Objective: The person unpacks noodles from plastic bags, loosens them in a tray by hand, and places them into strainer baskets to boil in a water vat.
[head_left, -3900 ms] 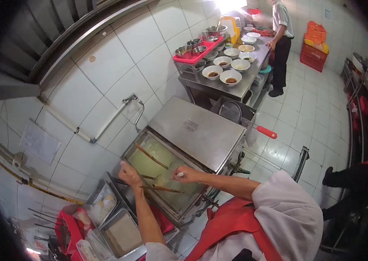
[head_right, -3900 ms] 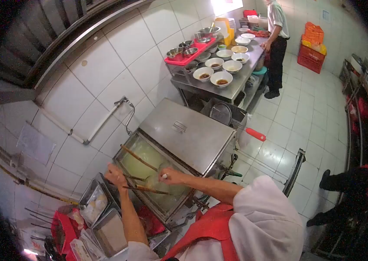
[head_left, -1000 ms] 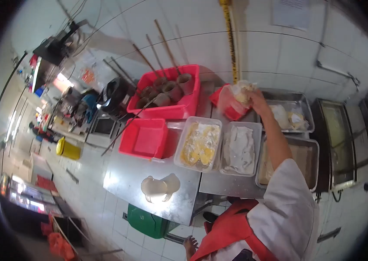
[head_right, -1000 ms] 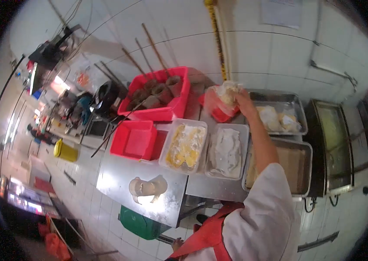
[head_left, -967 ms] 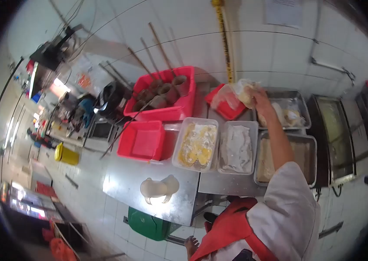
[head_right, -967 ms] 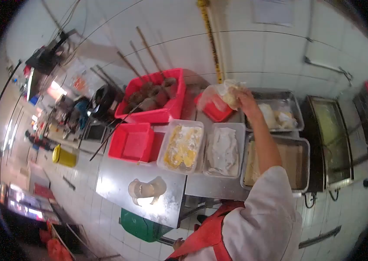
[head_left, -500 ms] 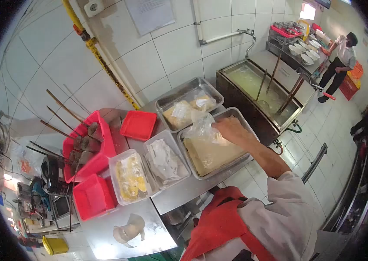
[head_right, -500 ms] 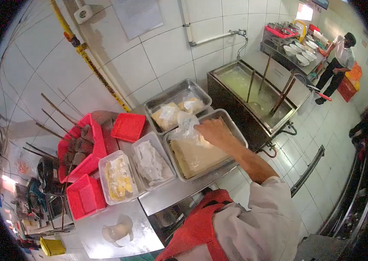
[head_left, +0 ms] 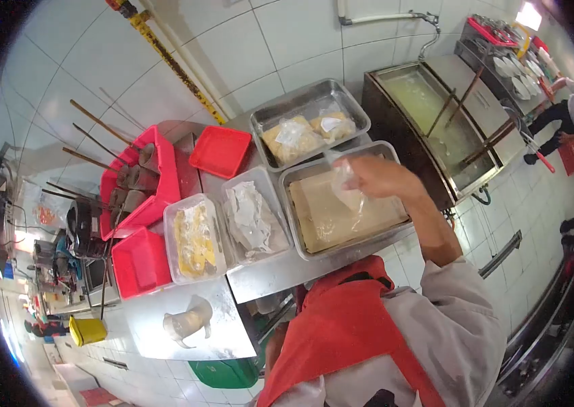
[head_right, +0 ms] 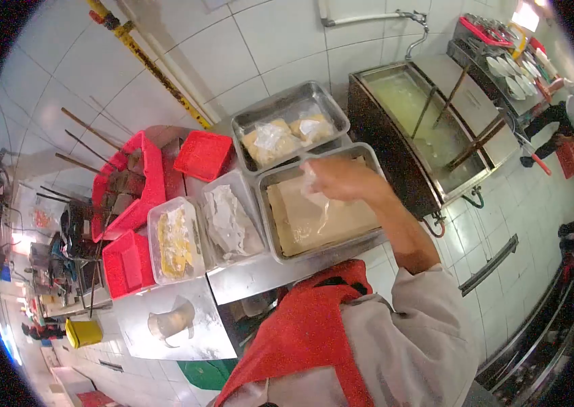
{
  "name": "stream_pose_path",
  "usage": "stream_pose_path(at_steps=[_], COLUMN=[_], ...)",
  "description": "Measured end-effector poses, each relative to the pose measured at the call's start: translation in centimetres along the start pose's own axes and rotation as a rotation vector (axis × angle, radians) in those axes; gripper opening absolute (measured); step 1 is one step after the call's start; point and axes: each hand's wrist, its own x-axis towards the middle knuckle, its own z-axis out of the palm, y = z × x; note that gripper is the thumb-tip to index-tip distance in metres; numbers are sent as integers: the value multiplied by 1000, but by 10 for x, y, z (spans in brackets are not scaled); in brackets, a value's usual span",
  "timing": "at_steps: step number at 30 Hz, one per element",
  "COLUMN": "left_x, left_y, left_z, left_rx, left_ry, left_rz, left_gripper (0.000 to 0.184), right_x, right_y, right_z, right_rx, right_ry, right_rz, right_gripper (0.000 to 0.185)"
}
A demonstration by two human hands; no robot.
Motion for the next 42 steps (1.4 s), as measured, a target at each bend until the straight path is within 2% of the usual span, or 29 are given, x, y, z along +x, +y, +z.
stream_pose_path(at_steps=[1, 5, 6, 7, 8, 10, 11, 13, 14, 15, 16, 18, 20, 21, 22, 23, 25, 26, 28, 29, 31, 33, 34, 36, 37, 38, 39, 40, 42], left_x=[-7, -32, -36, -39, -41, -39, -41, -46, -41, -35, -21, -1, 14, 7, -2, -4, -7, -8, -10, -10, -23, -46, -55, -82, -89, -102, -113, -127, -158], left_y=[18, 151, 191, 226, 258, 307, 333, 378, 392, 405, 410, 411, 411, 411, 408, 401, 383, 375, 351, 333, 305, 282, 271, 239, 218, 207, 202, 196, 195], left_z=[1, 16, 22, 28, 34, 52, 71, 118, 130, 142, 147, 140, 113, 98, 83, 68, 35, 19, -8, -20, -39, -53, -58, -70, -79, -83, -91, -100, -112], left_rx=[116, 659, 724, 692, 616, 325, 224, 15, -39, -92, 9, 111, 132, -88, -300, -318, -329, -322, -324, -227, -129, -886, -899, -957, -812, -828, -985, -1140, -1176], left_ry=[-23, -81, -91, -113, -142, -215, -160, -126, -140, -155, -235, -318, -120, -61, 0, 78, 167, 268, 394, 495, 620, 472, 515, 524, 693, 780, 777, 779, 875], left_rz=[62, 447, 527, 553, 552, 563, 780, 1067, 1101, 1135, 1222, 1313, 1368, 1152, 925, 972, 1005, 928, 837, 893, 929, 654, 627, 713, 615, 581, 585, 611, 712], left_gripper=[30, 31, 31, 31, 31, 44, 48, 53, 54, 54, 52, 50, 33, 27, 23, 23, 24, 26, 28, 30, 34, 38, 38, 44, 46, 46, 46, 46, 35], right_x=[-4, 0, -4, -6, -5, -1, -1, -2, 1, 5, 5, 5, 9, 13, 22, 33, 45, 41, 38, 44, 55, 52, 48, 38, 35, 38, 33, 34, 29], right_y=[7, 3, -12, -23, -27, -35, -43, -61, -68, -74, -77, -70, -45, -27, 0, 27, 62, 50, 18, 22, 33, 29, 42, 54, 50, 79, 93, 122, 157], right_z=[8, -17, -33, -41, -43, -46, -48, -50, -47, -44, -42, -40, -33, -20, 4, 36, 107, 112, 115, 127, 144, 125, 125, 115, 106, 114, 115, 123, 115], right_rx=[112, 217, 460, 700, 702, 752, 753, 898, 898, 997, 1094, 1092, 998, 912, 747, 583, -19, -17, -312, -311, -411, -404, -443, -546, -607, -435, -267, -312, -343], right_ry=[131, 39, -31, -106, -112, -148, -150, -116, -115, -91, -64, -44, 159, 226, 222, 211, 154, 146, -37, -54, 15, 47, 90, 145, 164, 174, 268, 307, 434], right_rz=[-154, -138, -23, 95, 93, -66, -67, -121, -114, -200, -289, -282, -171, -78, -78, -78, -116, -125, 242, 222, 441, 614, 567, 459, 394, 460, 453, 408, 138], right_gripper=[36, 37, 37, 37, 37, 35, 35, 36, 36, 36, 36, 35, 33, 29, 29, 29, 40, 40, 50, 50, 49, 46, 44, 39, 37, 32, 41, 37, 29])
